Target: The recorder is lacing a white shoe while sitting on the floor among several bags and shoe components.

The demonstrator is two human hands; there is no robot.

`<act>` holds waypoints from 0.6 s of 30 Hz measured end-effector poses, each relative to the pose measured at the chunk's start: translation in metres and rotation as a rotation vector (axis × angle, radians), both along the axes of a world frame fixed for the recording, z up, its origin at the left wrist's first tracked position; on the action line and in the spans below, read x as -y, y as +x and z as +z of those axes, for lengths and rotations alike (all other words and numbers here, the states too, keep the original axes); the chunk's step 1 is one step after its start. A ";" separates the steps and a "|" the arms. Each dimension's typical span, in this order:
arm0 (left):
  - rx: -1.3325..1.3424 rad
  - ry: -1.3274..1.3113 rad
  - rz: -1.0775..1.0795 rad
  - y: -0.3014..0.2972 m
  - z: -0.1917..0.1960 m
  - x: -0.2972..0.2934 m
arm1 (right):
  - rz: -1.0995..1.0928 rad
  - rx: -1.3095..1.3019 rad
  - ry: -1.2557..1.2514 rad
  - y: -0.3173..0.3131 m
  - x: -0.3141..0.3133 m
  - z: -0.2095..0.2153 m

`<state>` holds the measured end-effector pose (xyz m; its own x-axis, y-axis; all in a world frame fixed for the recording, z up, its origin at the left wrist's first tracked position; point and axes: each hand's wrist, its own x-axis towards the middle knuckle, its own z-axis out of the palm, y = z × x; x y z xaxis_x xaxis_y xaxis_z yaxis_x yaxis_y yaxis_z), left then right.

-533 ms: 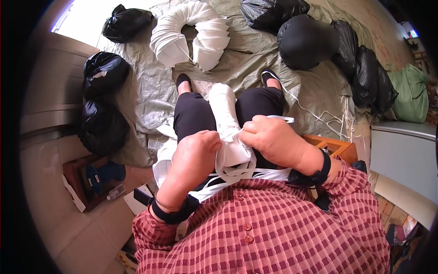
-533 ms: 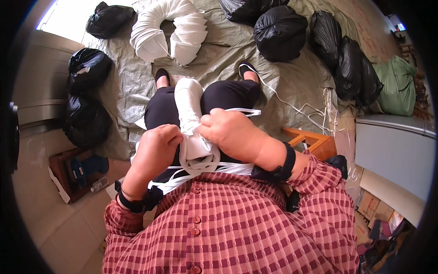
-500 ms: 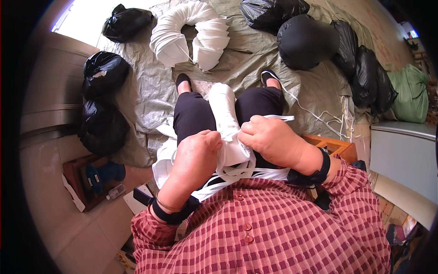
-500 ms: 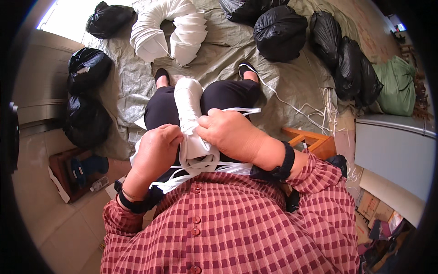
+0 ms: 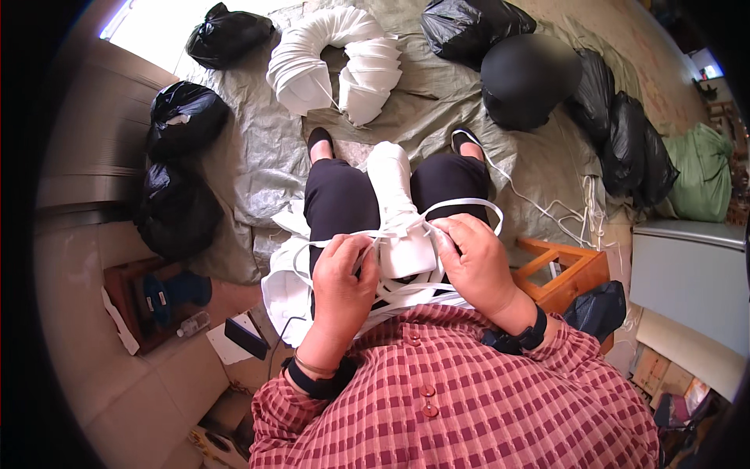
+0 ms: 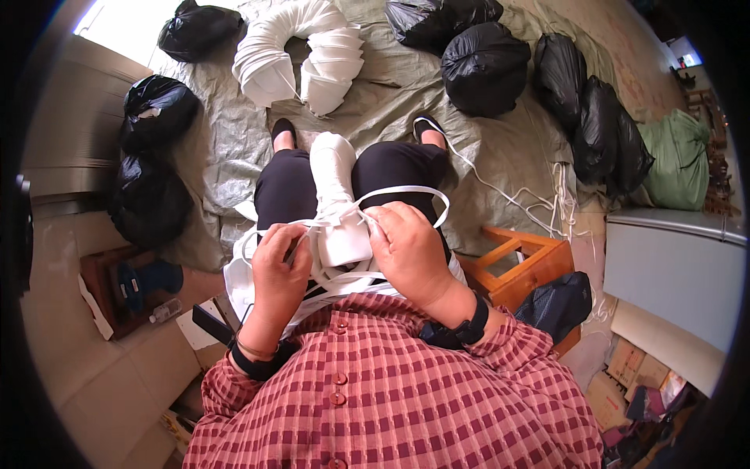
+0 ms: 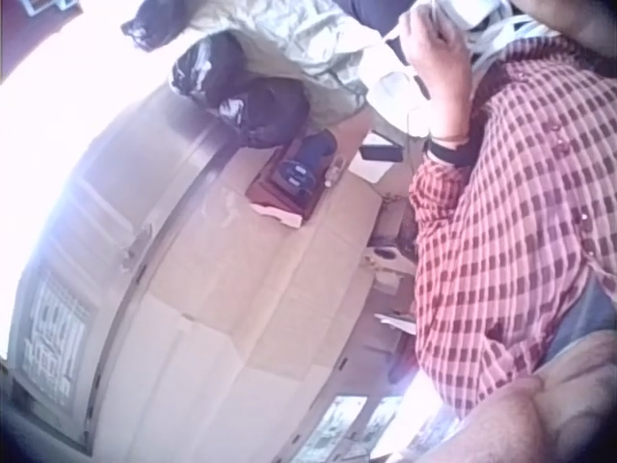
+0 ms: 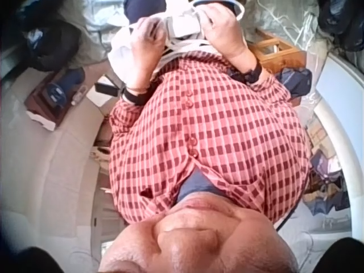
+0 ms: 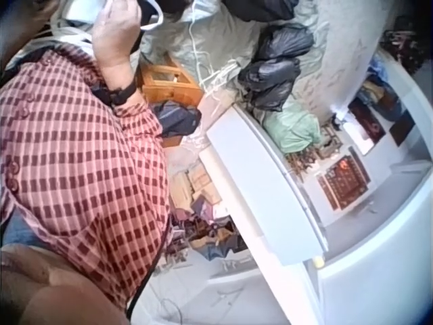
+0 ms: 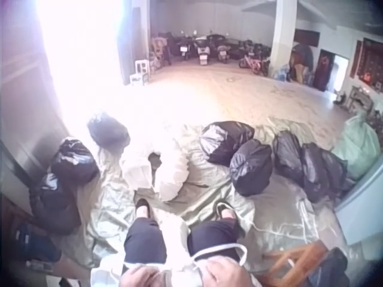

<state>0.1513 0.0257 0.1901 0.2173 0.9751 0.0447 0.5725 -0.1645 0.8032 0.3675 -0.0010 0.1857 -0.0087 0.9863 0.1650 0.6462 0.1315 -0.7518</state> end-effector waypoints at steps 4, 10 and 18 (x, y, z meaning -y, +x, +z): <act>-0.102 0.257 -0.081 0.004 -0.006 0.002 | 0.018 -0.011 0.042 -0.003 0.001 0.002; -0.575 0.282 -0.452 0.005 0.019 -0.006 | 0.284 0.481 0.165 -0.003 -0.009 0.013; 0.277 0.250 -0.210 0.017 0.055 -0.008 | 0.449 -0.851 -0.240 0.018 -0.020 0.068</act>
